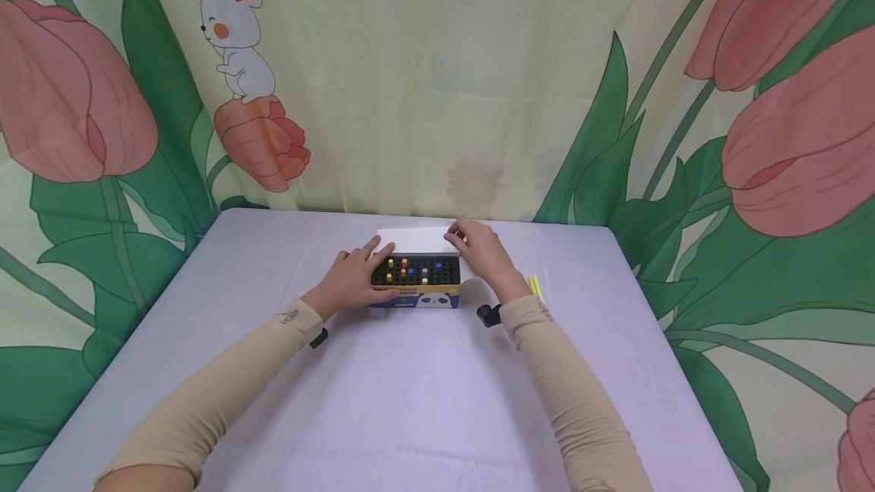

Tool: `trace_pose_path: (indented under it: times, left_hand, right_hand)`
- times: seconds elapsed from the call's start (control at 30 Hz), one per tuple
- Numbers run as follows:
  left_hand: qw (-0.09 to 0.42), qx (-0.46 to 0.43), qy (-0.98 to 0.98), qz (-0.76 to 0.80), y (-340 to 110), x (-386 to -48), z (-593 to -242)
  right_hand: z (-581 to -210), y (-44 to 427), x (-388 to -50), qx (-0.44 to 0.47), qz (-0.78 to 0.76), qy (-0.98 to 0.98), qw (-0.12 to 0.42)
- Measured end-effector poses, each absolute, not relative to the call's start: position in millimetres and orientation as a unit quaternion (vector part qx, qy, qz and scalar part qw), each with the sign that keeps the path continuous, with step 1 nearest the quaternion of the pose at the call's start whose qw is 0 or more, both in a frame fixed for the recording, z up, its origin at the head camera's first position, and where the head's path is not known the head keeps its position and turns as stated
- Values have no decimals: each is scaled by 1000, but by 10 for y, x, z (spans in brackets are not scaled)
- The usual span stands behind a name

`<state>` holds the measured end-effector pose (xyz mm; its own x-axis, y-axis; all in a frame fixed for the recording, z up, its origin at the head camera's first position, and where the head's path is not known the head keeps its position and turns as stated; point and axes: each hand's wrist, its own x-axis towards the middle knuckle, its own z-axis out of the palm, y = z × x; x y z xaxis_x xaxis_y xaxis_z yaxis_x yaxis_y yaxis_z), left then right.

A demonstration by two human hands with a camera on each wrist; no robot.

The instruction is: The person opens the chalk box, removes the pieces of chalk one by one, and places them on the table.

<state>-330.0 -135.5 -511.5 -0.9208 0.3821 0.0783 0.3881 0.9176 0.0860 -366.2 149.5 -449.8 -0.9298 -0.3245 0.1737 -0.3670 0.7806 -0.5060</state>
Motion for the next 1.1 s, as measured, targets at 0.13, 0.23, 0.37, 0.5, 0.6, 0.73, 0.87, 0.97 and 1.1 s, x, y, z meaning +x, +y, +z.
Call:
trace_pose_path:
  times: [0.13, 0.23, 0.37, 0.5, 0.6, 0.73, 0.87, 0.97, 1.1]
  left_hand:
    - [29, -195, -979, -50, -1364, -3310, -5123]
    - [31, -192, -980, -49, -1365, -3316, -5108]
    - [30, -194, -979, -50, -1359, -3319, -5098]
    - [23, -194, -979, -49, -1354, -3317, -5107]
    - [19, -192, -980, -48, -1355, -3322, -5113]
    - [20, -191, -980, -46, -1352, -3337, -5125]
    - [19, -188, -981, -38, -1357, -3351, -5139]
    - [18, -186, -982, -37, -1362, -3359, -5152]
    - [21, -188, -981, -43, -1359, -3364, -5166]
  right_hand:
    - [-4561, 1501, -3689, 185, 269, -945, 32]
    - [-4596, 1507, -3696, 188, 267, -945, 31]
    - [-4675, 1512, -3699, 187, 261, -946, 28]
    - [-4764, 1514, -3692, 198, 257, -946, 7]
    - [-4816, 1509, -3686, 218, 249, -944, -12]
    - [-4842, 1502, -3677, 247, 230, -941, -14]
    - [-4837, 1484, -3658, 263, 213, -941, -9]
    - [-4833, 1472, -3639, 260, 202, -944, -12]
    - [-4832, 1472, -3623, 252, 189, -949, -10]
